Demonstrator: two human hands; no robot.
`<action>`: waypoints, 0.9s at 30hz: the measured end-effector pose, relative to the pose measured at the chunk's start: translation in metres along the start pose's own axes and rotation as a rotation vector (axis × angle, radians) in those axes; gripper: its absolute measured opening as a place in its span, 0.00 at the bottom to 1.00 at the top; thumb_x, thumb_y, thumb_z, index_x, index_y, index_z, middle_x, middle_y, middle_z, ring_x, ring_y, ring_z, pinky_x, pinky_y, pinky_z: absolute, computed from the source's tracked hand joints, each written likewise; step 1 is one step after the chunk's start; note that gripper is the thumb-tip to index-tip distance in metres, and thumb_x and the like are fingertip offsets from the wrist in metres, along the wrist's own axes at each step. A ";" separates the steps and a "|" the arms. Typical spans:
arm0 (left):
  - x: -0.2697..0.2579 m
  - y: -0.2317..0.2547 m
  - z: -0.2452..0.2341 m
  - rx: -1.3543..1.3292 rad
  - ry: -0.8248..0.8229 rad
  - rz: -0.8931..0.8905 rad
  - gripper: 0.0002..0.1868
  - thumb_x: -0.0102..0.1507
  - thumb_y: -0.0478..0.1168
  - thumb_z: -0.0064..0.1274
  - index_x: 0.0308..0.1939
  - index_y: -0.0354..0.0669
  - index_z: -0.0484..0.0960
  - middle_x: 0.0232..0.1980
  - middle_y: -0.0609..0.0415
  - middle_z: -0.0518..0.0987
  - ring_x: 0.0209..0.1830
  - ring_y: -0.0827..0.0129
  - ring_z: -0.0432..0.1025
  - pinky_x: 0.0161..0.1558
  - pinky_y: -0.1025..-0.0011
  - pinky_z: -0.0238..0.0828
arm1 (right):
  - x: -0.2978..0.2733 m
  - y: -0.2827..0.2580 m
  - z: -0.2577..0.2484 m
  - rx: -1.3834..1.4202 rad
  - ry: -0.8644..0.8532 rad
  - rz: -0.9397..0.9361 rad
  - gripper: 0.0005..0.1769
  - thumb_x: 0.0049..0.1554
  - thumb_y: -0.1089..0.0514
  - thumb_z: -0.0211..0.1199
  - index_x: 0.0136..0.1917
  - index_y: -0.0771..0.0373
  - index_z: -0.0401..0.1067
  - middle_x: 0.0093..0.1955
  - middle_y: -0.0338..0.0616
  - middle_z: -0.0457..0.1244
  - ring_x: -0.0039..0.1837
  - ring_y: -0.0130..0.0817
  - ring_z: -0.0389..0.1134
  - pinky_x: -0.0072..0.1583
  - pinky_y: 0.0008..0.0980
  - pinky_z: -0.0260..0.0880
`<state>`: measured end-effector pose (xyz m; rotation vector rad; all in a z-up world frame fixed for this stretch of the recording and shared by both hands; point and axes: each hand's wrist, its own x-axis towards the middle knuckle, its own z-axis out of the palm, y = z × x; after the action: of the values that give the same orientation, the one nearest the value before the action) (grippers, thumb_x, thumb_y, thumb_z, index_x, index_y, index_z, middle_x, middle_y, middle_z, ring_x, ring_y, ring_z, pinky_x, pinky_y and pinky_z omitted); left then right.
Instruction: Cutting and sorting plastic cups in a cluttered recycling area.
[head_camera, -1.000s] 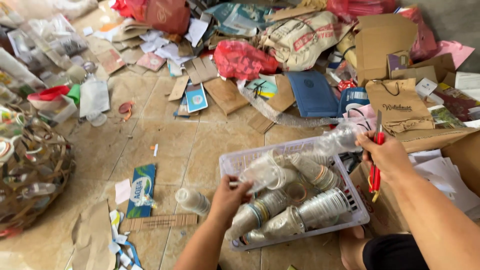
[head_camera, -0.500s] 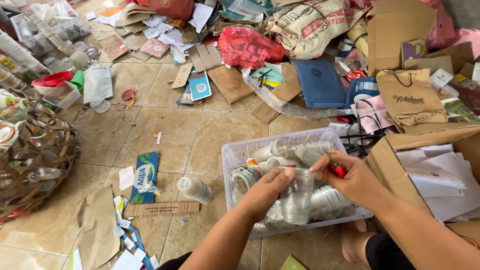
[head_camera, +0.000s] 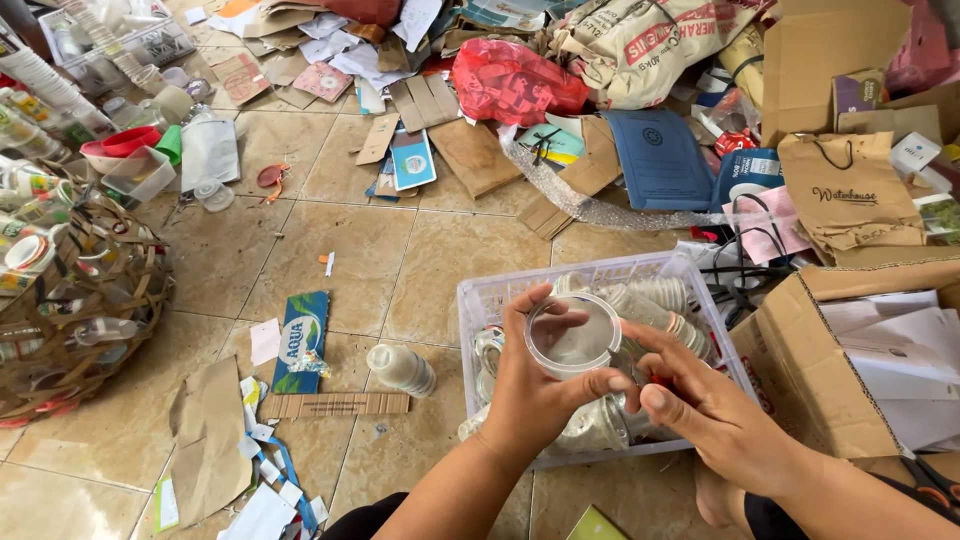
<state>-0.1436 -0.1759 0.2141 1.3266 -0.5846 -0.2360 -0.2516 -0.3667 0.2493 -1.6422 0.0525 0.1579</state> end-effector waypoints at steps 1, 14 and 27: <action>0.000 0.002 0.000 -0.021 -0.011 -0.011 0.57 0.48 0.48 0.74 0.72 0.41 0.53 0.64 0.46 0.66 0.67 0.61 0.70 0.66 0.62 0.71 | 0.000 -0.002 0.002 -0.027 0.012 0.039 0.38 0.61 0.45 0.53 0.81 0.52 0.51 0.48 0.41 0.61 0.49 0.27 0.62 0.51 0.28 0.65; -0.016 0.009 0.001 -0.330 0.040 -0.026 0.40 0.66 0.45 0.60 0.72 0.41 0.52 0.70 0.44 0.65 0.72 0.60 0.64 0.74 0.61 0.59 | 0.003 0.004 0.023 0.036 0.054 -0.059 0.42 0.61 0.48 0.57 0.84 0.51 0.47 0.47 0.43 0.62 0.49 0.27 0.61 0.50 0.27 0.63; -0.022 -0.003 0.027 -0.316 0.156 -0.026 0.36 0.65 0.46 0.61 0.68 0.41 0.54 0.72 0.41 0.66 0.75 0.61 0.59 0.77 0.60 0.49 | 0.006 0.012 0.025 0.056 0.154 -0.081 0.39 0.61 0.53 0.58 0.83 0.52 0.53 0.44 0.39 0.59 0.46 0.27 0.60 0.50 0.28 0.64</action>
<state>-0.1757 -0.1891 0.2087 1.0357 -0.3803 -0.2328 -0.2490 -0.3424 0.2346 -1.5953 0.1067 -0.0315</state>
